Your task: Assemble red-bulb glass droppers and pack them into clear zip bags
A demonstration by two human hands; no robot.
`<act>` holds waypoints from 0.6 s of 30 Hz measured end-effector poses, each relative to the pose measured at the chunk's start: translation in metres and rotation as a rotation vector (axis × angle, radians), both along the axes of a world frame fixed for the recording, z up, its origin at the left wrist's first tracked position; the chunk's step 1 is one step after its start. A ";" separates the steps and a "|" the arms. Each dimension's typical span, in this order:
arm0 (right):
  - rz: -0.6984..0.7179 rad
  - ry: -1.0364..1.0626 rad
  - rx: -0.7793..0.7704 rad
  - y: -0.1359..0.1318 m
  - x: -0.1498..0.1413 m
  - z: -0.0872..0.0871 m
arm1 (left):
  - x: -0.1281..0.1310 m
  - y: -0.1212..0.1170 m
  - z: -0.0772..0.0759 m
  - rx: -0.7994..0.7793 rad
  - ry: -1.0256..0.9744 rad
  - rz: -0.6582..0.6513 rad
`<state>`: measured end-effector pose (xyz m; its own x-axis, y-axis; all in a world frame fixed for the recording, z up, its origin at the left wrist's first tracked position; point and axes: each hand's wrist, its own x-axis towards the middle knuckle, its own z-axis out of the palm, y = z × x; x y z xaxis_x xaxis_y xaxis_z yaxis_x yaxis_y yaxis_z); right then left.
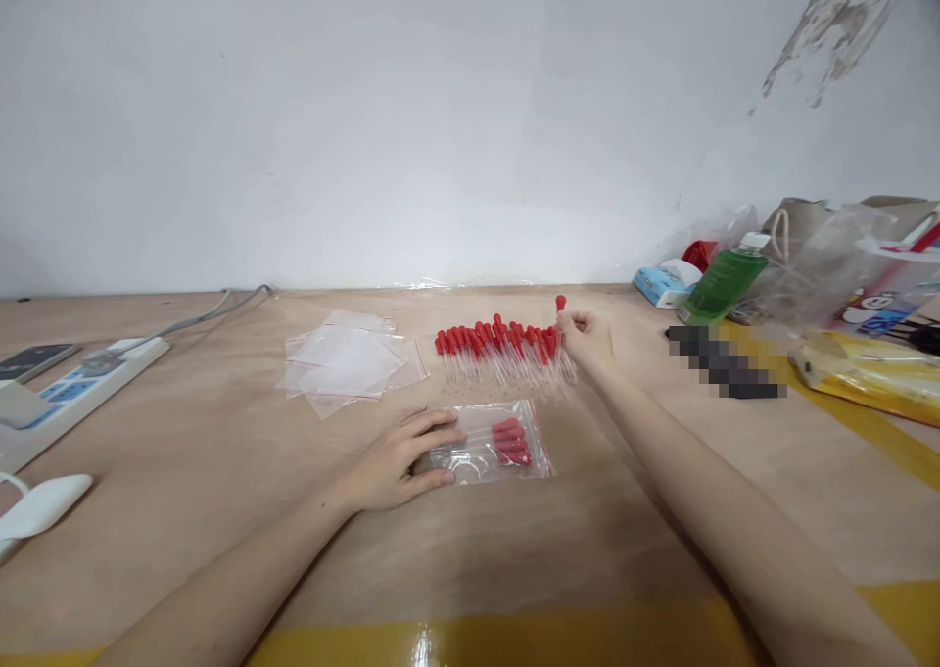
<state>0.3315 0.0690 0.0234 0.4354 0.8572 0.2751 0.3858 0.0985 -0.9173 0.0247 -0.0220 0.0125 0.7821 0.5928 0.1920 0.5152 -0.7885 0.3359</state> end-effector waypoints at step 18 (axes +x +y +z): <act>0.119 0.563 0.021 -0.080 -0.011 -0.038 | 0.000 0.001 -0.001 -0.002 0.009 0.006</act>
<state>0.3210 -0.0111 -0.0143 0.4209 0.9059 0.0460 -0.1767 0.1316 -0.9754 0.0251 -0.0209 0.0115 0.7803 0.5978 0.1836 0.5231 -0.7848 0.3323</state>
